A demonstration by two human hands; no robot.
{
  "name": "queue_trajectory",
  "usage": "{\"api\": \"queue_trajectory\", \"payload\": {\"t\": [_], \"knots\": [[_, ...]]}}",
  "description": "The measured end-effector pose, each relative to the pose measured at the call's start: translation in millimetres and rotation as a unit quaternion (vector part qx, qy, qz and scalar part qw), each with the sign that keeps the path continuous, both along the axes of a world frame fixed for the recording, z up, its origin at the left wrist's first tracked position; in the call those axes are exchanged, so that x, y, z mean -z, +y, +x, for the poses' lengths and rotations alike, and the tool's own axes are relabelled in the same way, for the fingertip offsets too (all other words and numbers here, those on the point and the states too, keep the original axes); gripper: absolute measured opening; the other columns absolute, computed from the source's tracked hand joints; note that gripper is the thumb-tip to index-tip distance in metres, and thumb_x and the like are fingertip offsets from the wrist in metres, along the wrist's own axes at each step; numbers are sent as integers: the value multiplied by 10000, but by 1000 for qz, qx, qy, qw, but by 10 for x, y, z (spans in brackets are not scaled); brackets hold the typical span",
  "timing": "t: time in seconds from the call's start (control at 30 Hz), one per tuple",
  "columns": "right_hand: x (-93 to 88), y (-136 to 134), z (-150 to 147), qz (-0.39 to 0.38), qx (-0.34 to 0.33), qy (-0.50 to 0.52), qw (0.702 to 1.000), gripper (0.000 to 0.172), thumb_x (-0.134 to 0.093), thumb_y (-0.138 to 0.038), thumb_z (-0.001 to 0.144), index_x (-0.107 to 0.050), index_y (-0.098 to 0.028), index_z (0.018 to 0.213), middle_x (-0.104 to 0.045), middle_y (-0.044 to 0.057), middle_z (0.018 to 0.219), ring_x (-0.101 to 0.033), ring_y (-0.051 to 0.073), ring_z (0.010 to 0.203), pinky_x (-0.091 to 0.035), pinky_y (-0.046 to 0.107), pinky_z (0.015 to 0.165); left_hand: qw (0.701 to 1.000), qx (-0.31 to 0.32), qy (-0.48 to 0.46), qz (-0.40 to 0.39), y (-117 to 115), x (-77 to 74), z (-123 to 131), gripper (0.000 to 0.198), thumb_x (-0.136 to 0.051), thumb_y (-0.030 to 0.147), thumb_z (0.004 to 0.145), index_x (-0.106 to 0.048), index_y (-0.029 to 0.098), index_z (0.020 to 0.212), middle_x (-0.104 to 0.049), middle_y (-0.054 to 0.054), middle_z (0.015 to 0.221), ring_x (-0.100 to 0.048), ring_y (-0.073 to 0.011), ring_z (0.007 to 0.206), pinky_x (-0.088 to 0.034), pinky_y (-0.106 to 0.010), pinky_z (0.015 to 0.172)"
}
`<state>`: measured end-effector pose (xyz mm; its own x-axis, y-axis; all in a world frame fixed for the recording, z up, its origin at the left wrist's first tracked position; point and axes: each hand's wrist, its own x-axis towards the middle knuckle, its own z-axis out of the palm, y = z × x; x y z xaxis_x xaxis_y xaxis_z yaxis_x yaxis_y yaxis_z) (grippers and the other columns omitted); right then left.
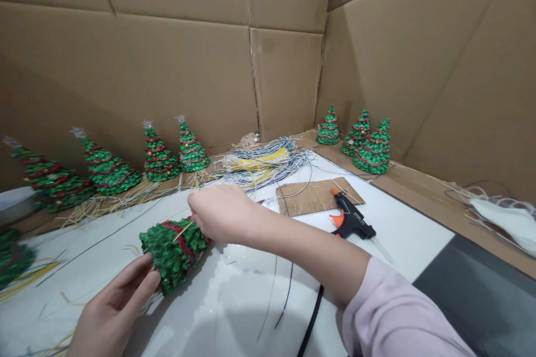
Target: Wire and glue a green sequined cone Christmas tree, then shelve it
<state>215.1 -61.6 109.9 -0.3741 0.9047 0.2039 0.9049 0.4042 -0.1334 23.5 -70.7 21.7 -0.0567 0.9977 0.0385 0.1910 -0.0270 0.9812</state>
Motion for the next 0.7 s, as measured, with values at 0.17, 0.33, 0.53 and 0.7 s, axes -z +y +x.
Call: {"api": "queue_trajectory", "payload": {"t": [0.17,0.33,0.53,0.7], "knots": [[105,15,-108,7,-24,-16,1000,174,-434,-173,839,-603,-147,870,-676,76,844,-599,173,710,-286,263,497,1000,-4,-4,-2,-1,-26,12,530,-779,468,472,-664,194,911,-674,-57,946,-597,-274,952,-524,-258,759],[91,-1,-91,2,-20,-21,1000,173,-449,-228,847,-596,-148,891,-681,73,843,-618,196,731,-304,266,494,1000,-11,18,14,-17,-43,22,522,-772,490,459,-671,192,876,-679,-52,871,-609,-259,865,-514,-260,738],[98,17,-73,35,-2,-22,999,178,-422,-189,853,-577,-125,911,-676,84,808,-623,196,693,-306,267,477,1000,13,21,17,-11,-46,3,535,-758,505,490,-664,181,905,-667,-46,798,-599,-240,813,-497,-239,695],[204,-6,-201,33,-49,0,998,162,-433,-216,853,-573,-143,888,-675,81,794,-624,195,692,-297,263,460,1000,6,20,-16,-13,-40,-3,685,-739,588,432,-638,151,948,-672,-58,854,-584,-232,834,-478,-209,688]]}}
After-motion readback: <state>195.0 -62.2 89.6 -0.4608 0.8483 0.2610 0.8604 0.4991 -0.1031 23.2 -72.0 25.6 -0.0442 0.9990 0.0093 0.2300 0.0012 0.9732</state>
